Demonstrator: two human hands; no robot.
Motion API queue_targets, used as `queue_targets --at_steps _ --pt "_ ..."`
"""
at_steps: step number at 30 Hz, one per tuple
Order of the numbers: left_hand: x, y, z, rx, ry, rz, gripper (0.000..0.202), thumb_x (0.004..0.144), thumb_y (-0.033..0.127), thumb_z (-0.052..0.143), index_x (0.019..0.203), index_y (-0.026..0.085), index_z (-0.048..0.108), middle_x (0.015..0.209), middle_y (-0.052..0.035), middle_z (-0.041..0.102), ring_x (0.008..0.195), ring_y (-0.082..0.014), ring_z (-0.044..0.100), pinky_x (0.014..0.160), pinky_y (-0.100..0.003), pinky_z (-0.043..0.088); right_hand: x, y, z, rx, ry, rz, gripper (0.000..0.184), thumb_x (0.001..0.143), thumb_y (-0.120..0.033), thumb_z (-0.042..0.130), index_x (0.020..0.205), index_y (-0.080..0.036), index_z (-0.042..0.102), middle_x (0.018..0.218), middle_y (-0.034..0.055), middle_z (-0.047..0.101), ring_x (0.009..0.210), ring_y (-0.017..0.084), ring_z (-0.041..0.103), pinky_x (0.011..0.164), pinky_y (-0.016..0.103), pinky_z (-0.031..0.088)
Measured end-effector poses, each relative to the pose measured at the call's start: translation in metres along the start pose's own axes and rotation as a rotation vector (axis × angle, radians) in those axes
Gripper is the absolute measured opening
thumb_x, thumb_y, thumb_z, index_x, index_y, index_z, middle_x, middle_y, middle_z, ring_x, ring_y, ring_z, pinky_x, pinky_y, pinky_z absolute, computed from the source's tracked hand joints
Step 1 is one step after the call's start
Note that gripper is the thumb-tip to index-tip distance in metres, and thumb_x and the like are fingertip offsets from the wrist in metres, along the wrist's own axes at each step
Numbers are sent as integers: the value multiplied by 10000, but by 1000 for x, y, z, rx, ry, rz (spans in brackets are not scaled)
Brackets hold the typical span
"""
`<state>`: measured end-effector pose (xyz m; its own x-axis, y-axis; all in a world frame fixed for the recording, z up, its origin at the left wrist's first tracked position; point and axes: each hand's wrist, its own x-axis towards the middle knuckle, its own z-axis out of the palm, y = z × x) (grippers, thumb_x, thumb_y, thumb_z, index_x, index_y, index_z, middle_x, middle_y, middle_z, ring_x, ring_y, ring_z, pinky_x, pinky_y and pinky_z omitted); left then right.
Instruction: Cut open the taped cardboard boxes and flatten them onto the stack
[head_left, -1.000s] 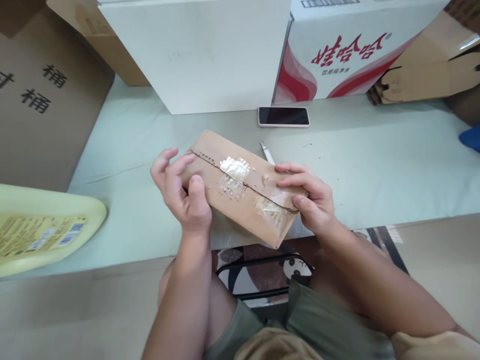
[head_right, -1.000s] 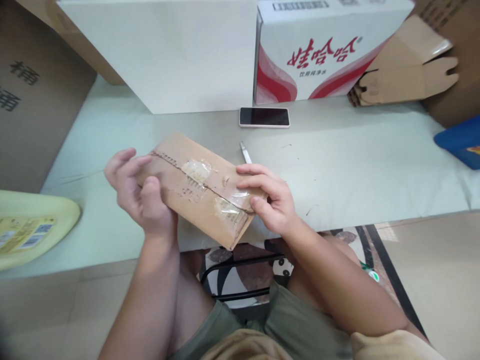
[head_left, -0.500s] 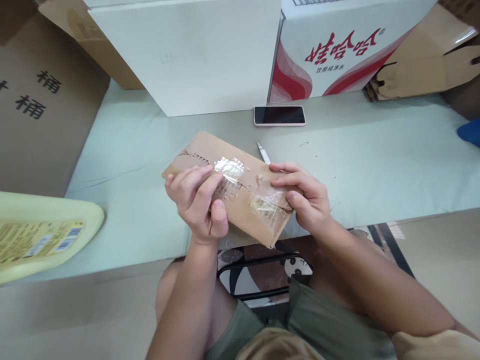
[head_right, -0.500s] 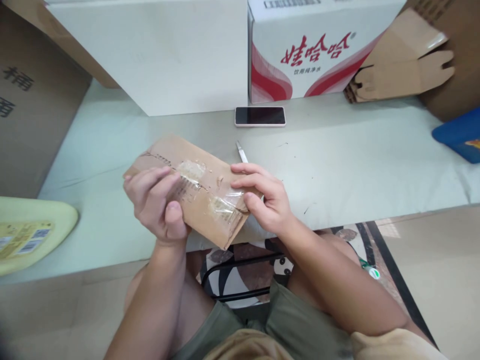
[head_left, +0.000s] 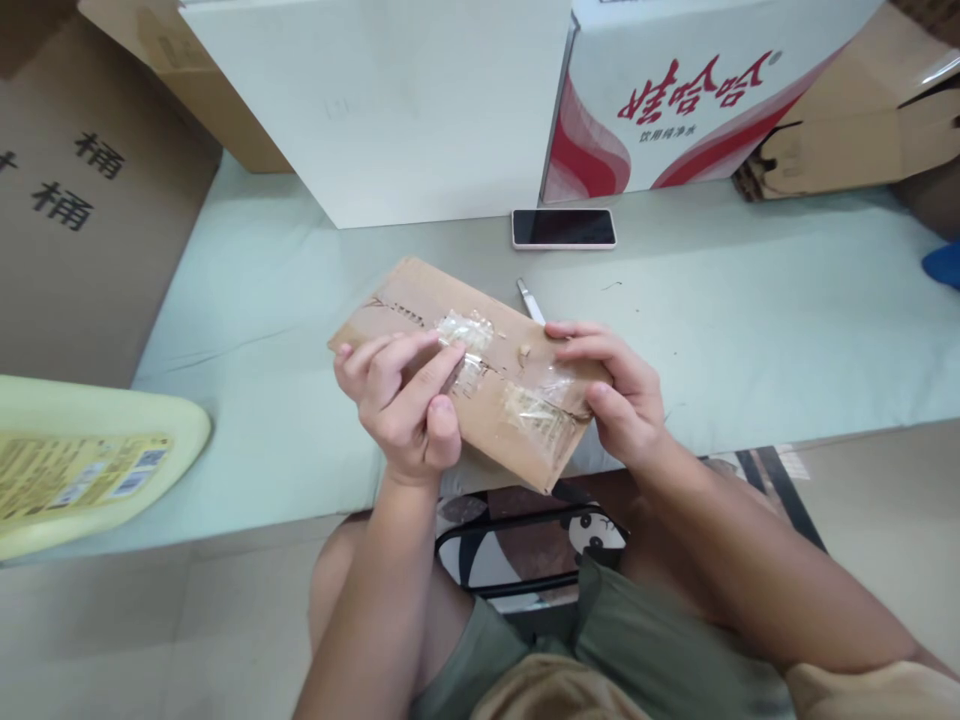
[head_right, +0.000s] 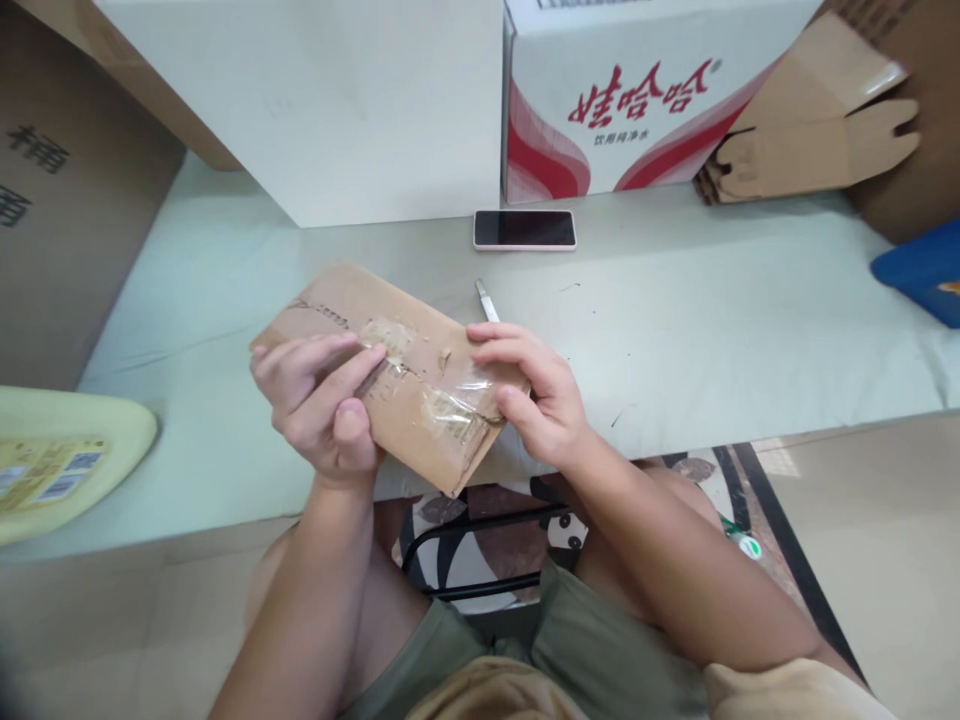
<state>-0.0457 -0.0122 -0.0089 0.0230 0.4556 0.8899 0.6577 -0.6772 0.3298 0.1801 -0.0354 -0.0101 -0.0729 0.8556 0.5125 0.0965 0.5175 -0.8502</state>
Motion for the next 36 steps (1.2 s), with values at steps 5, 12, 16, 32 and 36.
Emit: queue_targets --at_steps 5,12,16,32,36 --pt "0 -6 -2 2 21 51 431 1032 407 432 1135 334 845 1060 -68 782 1051 -315 618 1088 -595 390 -5 12 -1 159 48 167 636 929 -785 543 1395 -353 523 1501 90 639 1239 322 713 1000 511 619" --pt "3 -25 -17 47 -17 -35 391 1042 413 484 1109 350 864 1125 -87 785 1127 -337 609 1055 -630 427 0 21 -3 82 63 403 619 972 -810 477 1266 -286 624 1370 99 700 1259 304 682 1070 501 554" --pt "5 -33 -22 64 43 -78 373 1039 425 504 1075 352 868 1096 -75 771 1109 -325 619 1087 -625 402 1 24 -3 56 -111 535 690 995 -825 423 1331 -259 627 1425 118 695 1344 319 637 1170 563 483" --pt "1 -22 -27 -23 -45 -188 471 1049 525 438 1025 320 862 1148 -91 740 1208 -331 608 1184 -646 404 -4 21 3 200 -196 134 599 1039 -742 434 1392 -308 649 1177 68 733 1063 253 687 955 426 565" --pt "1 -22 -24 -5 -58 -168 469 1038 528 441 1013 317 859 1136 -97 746 1187 -332 626 1147 -624 450 -4 20 3 108 -216 145 619 1012 -757 446 1393 -305 631 1165 86 699 1053 272 672 927 454 570"
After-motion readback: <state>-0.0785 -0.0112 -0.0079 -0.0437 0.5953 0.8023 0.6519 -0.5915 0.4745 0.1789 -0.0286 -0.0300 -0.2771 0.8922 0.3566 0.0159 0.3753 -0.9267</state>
